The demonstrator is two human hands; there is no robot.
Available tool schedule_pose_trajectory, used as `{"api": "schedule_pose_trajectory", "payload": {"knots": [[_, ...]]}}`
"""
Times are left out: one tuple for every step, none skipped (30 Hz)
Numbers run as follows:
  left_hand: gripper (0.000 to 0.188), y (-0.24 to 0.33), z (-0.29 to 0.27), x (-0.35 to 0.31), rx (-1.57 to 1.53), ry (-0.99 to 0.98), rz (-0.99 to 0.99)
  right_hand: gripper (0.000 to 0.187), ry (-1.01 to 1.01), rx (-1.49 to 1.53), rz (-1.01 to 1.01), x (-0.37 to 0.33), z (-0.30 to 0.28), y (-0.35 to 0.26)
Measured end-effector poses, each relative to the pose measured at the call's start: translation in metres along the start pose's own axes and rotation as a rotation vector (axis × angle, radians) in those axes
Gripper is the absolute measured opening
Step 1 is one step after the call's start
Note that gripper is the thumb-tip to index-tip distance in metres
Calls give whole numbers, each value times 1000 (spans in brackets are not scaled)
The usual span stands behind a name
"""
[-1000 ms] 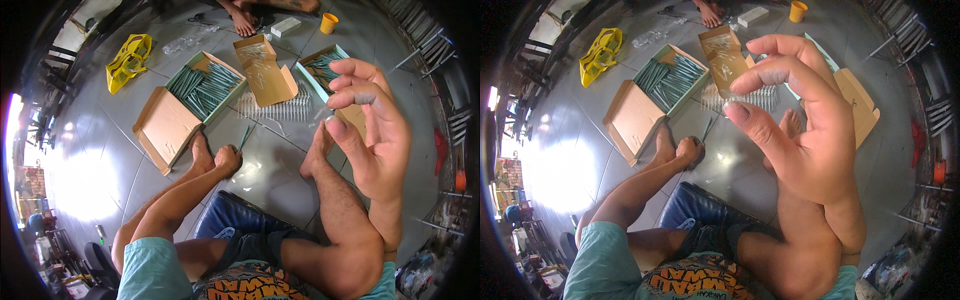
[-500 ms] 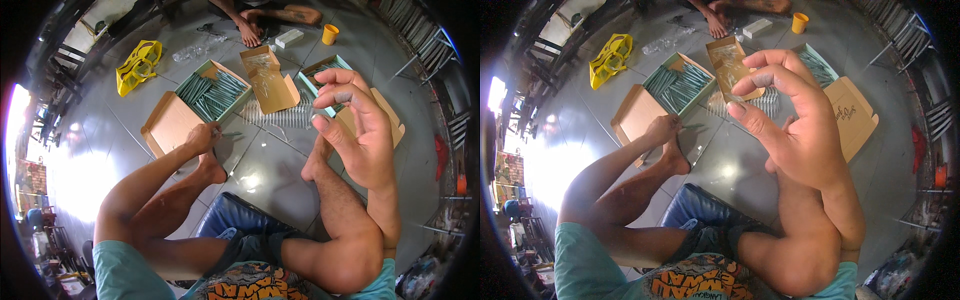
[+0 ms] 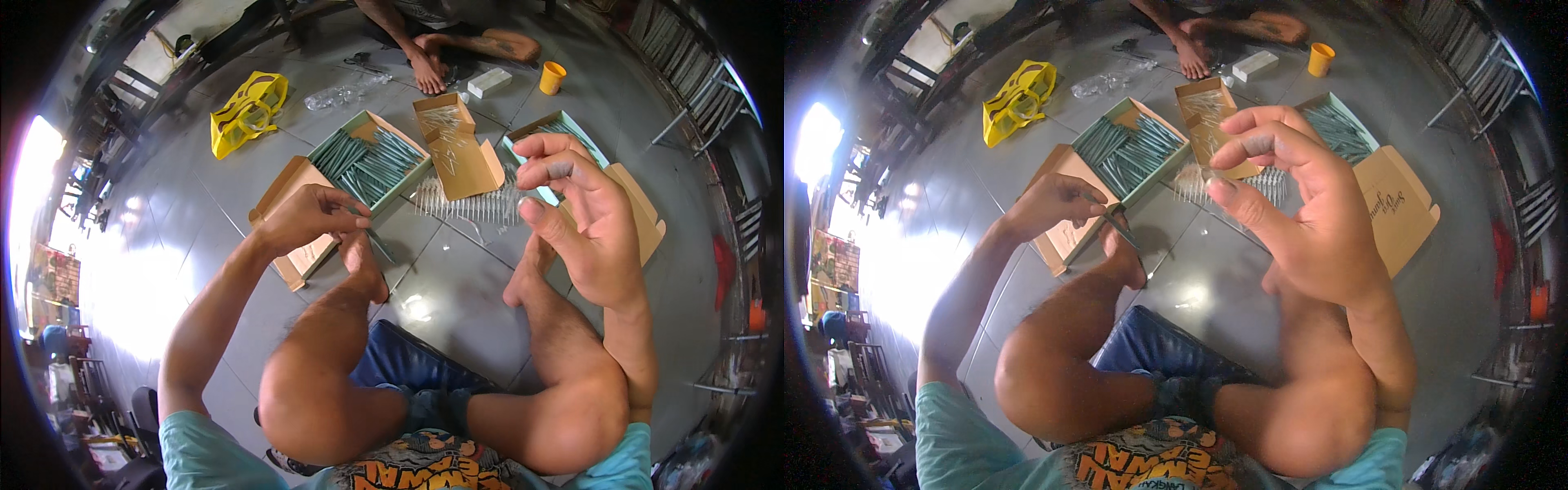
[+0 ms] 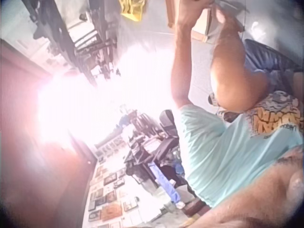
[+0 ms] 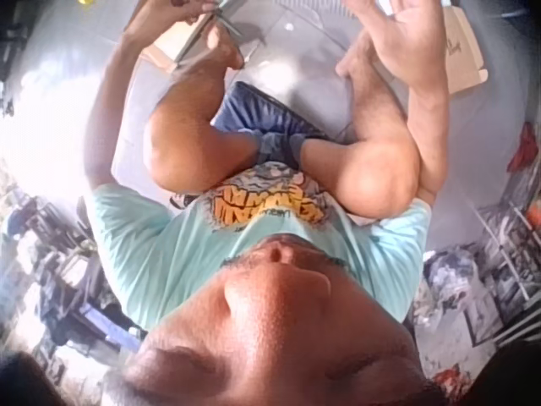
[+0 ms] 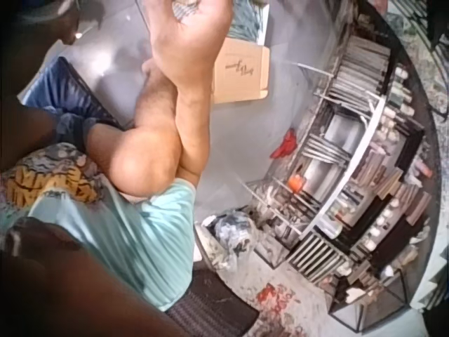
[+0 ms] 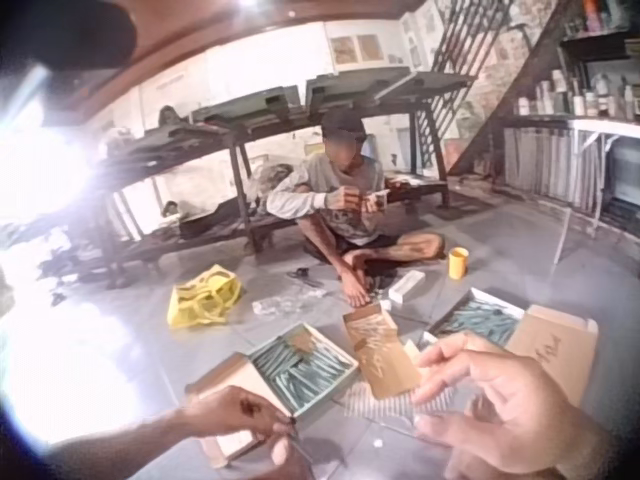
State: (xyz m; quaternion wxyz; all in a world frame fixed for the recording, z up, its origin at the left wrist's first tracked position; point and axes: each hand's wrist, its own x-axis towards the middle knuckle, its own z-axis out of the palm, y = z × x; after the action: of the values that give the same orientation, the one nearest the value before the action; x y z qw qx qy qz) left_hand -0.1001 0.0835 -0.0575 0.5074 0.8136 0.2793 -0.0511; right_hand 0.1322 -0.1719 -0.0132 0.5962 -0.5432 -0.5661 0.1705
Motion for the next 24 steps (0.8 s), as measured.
{"api": "schedule_pose_trajectory", "payload": {"knots": [[34, 0, -1, -6, -61, -18, 34, 19, -8, -1, 5, 1, 1, 0], [33, 2, -1, -11, -100, -13, 58, 18, -17, -6, 9, 2, 2, -1], [32, 4, -1, -16, -139, -9, 83, 18, -19, 10, 9, 2, 4, -2], [31, 6, -2, -21, -177, -4, 107, 18, -21, 26, 8, 3, 7, -3], [31, 10, -5, -26, -144, -15, 124, 18, -26, 39, 9, 4, 9, -4], [30, 17, -11, -30, -110, -25, 138, 18, -26, 50, 22, 4, 10, -6], [30, 23, -16, -34, -76, -34, 152, 18, -26, 62, 36, 5, 12, -10], [30, 29, -22, -38, -63, -35, 151, 18, -24, 75, 47, 5, 14, -13], [30, 34, -28, -41, -51, -36, 150, 18, -25, 73, 34, 5, 15, -15], [30, 38, -33, -45, -39, -37, 148, 18, -26, 71, 20, 5, 16, -16], [30, 40, -35, -48, -38, -41, 147, 18, -25, 69, 8, 5, 16, -17], [29, 39, -32, -51, -82, -64, 121, 18, -22, 62, -5, 6, 16, -18], [29, 38, -27, -55, -126, -88, 95, 18, -19, 54, -19, 6, 16, -18], [29, 36, -23, -56, -170, -119, 69, 18, -11, 45, -27, 5, 16, -18], [31, 31, -22, -57, -186, -106, 50, 19, -8, 47, -18, 5, 16, -18], [32, 25, -19, -55, -229, -99, 60, 19, -6, 48, -10, 5, 15, -19], [33, 18, -17, -55, -270, -88, 64, 19, -6, 55, -2, 5, 15, -19], [35, 11, -14, -55, -312, -77, 70, 19, -3, 65, 0, 4, 15, -19], [37, 3, -7, -58, -354, -82, 65, 20, 0, 75, 1, 4, 15, -19], [37, -5, -1, -61, -452, -92, 24, 20, 3, 83, 2, 4, 15, -18], [38, -19, 7, -63, -516, -119, 44, 19, -4, 86, 10, 4, 15, -18], [39, -30, 15, -67, -580, -145, 65, 19, -10, 89, 19, 5, 14, -19], [40, -33, 25, -70, -742, -180, 131, 18, -13, 89, 32, 4, 14, -19], [40, -37, 32, -73, -818, -188, 117, 18, -7, 85, 45, 3, 14, -19]]}}
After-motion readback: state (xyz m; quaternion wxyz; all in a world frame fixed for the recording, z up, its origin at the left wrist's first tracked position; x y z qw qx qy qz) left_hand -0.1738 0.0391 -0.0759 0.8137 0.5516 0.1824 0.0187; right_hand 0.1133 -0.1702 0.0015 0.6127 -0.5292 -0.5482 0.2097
